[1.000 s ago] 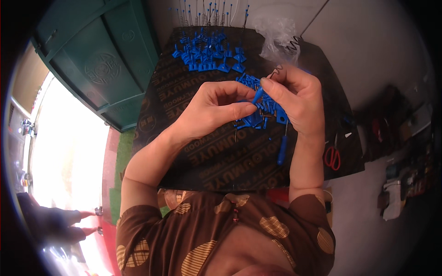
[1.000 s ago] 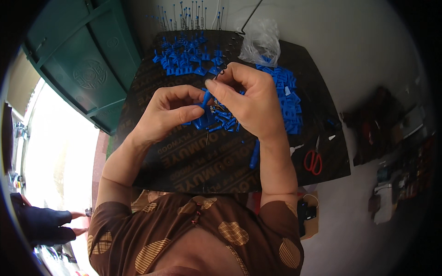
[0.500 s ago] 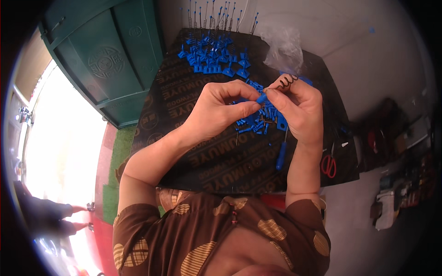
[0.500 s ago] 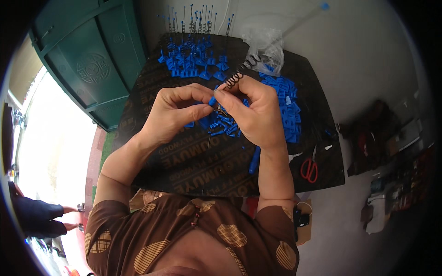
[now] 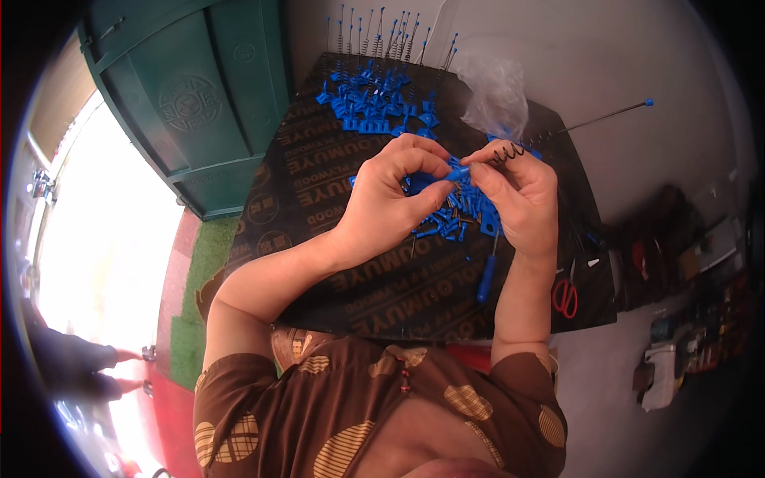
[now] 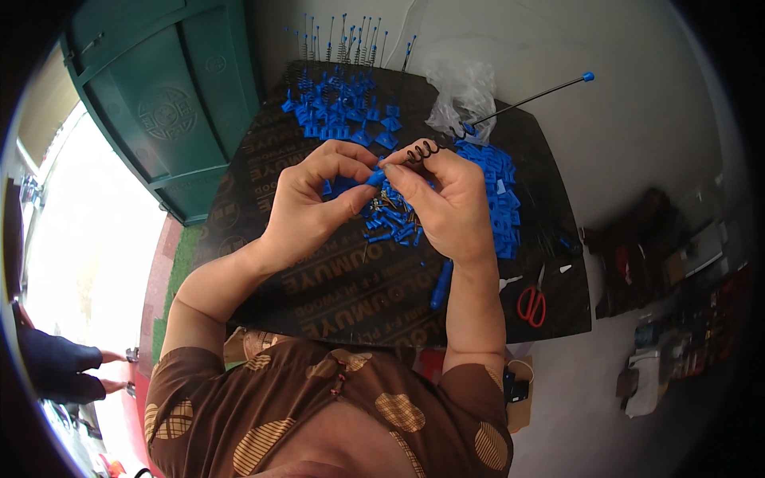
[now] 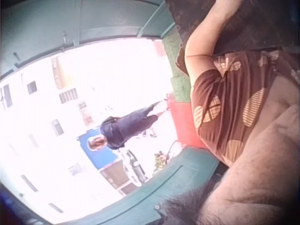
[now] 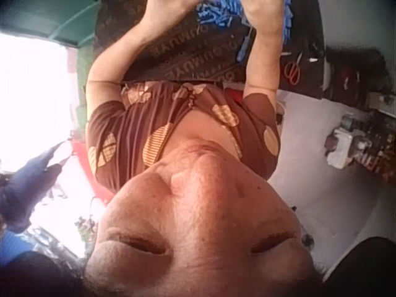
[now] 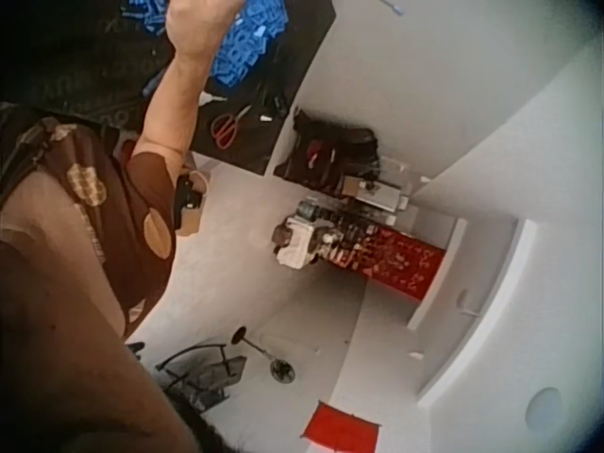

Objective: The person assembles small blue plastic housing components with metal springs, applying adhesive by hand.

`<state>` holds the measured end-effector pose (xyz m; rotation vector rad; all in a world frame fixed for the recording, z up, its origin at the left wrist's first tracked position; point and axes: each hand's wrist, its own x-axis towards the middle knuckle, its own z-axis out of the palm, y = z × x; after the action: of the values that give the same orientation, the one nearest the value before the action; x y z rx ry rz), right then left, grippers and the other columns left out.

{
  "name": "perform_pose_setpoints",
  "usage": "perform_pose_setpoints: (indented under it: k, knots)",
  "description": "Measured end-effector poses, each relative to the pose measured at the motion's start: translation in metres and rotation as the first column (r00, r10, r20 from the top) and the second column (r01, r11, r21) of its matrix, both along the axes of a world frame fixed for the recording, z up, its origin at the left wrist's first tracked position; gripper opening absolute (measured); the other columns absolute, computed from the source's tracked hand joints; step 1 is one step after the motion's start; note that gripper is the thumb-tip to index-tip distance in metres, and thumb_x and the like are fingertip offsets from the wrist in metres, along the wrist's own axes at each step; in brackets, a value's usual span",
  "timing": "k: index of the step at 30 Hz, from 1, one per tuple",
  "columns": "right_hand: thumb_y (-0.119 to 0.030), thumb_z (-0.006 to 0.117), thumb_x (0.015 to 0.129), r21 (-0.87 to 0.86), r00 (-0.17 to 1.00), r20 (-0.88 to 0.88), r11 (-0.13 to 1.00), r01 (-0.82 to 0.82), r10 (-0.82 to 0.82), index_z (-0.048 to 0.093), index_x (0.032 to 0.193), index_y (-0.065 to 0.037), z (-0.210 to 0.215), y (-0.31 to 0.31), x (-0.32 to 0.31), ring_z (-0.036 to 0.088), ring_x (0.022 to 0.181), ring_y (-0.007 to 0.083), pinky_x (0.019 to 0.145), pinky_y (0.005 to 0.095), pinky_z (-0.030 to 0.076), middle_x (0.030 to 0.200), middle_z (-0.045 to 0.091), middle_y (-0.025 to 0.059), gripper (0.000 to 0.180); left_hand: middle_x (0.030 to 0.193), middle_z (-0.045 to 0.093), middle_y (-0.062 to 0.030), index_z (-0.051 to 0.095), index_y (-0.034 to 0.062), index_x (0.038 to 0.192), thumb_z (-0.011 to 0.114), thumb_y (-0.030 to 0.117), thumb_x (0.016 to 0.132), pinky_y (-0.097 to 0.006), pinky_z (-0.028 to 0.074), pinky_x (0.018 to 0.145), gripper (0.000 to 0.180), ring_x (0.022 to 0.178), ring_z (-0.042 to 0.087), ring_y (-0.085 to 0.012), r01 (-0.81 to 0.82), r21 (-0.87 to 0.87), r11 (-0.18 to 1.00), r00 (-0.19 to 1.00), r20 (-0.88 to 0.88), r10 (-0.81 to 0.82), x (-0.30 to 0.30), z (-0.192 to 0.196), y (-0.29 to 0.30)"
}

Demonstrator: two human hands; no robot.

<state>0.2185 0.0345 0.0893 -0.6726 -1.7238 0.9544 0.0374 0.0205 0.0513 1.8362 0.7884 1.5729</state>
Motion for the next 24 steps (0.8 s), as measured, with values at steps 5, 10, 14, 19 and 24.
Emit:
perform_pose_setpoints:
  k: [5, 10, 14, 19, 24]
  knots:
    - [-0.009, 0.065, 0.088, 0.046, 0.999, -0.019, 0.998, -0.042, 0.043, 0.065, 0.092, 0.001, -0.006, 0.007, 0.001, 0.050, 0.067, 0.0018, 0.056, 0.0169, 0.038, 0.078, 0.061, -0.0011, 0.010, 0.105, 0.062, -0.0078, 0.065, 0.0010, 0.092, 0.068, 0.004, 0.079, -0.027, 0.044, 0.082, 0.013, 0.095, 0.056, -0.0127, -0.005, 0.012, 1.000, 0.999, -0.051, 0.006, 0.000, 0.002, -0.003]
    - [-0.009, 0.064, 0.089, 0.040, 0.998, -0.027, 0.998, -0.048, 0.049, 0.065, 0.091, 0.001, -0.006, 0.008, -0.001, 0.050, 0.068, 0.0023, 0.059, 0.0171, 0.039, 0.078, 0.061, -0.0009, 0.011, 0.105, 0.062, -0.0083, 0.065, -0.0002, 0.092, 0.068, 0.005, 0.080, -0.027, 0.044, 0.084, 0.013, 0.096, 0.057, -0.0129, 0.048, -0.092, 0.995, 0.999, -0.020, -0.050, 0.000, 0.006, -0.006]
    - [-0.008, 0.061, 0.090, 0.059, 0.999, 0.018, 0.998, -0.037, 0.036, 0.064, 0.090, 0.003, -0.002, 0.009, -0.002, 0.051, 0.069, 0.0035, 0.061, 0.0180, 0.040, 0.077, 0.061, 0.0007, 0.012, 0.103, 0.061, -0.0065, 0.065, -0.0044, 0.093, 0.066, 0.004, 0.083, -0.026, 0.044, 0.082, 0.013, 0.093, 0.056, -0.0115, 0.137, -0.192, 0.972, 0.990, 0.054, -0.129, -0.002, 0.005, -0.003]
    - [-0.008, 0.058, 0.091, 0.048, 0.998, 0.018, 0.997, -0.067, 0.066, 0.064, 0.091, 0.004, -0.002, 0.008, -0.001, 0.053, 0.070, 0.0047, 0.062, 0.0183, 0.042, 0.077, 0.061, 0.0017, 0.013, 0.100, 0.060, -0.0055, 0.065, -0.0071, 0.094, 0.064, 0.003, 0.085, -0.024, 0.045, 0.080, 0.014, 0.089, 0.055, -0.0101, 0.254, -0.326, 0.911, 0.964, 0.158, -0.213, -0.003, 0.006, -0.003]
    - [-0.008, 0.058, 0.091, 0.060, 0.997, 0.050, 0.996, -0.060, 0.057, 0.064, 0.092, 0.004, -0.003, 0.008, 0.000, 0.054, 0.071, 0.0052, 0.062, 0.0183, 0.042, 0.078, 0.062, 0.0017, 0.014, 0.097, 0.061, -0.0045, 0.065, -0.0060, 0.095, 0.063, 0.003, 0.086, -0.024, 0.045, 0.080, 0.013, 0.089, 0.055, -0.0093, 0.349, -0.364, 0.864, 0.918, 0.317, -0.237, -0.001, 0.006, -0.005]
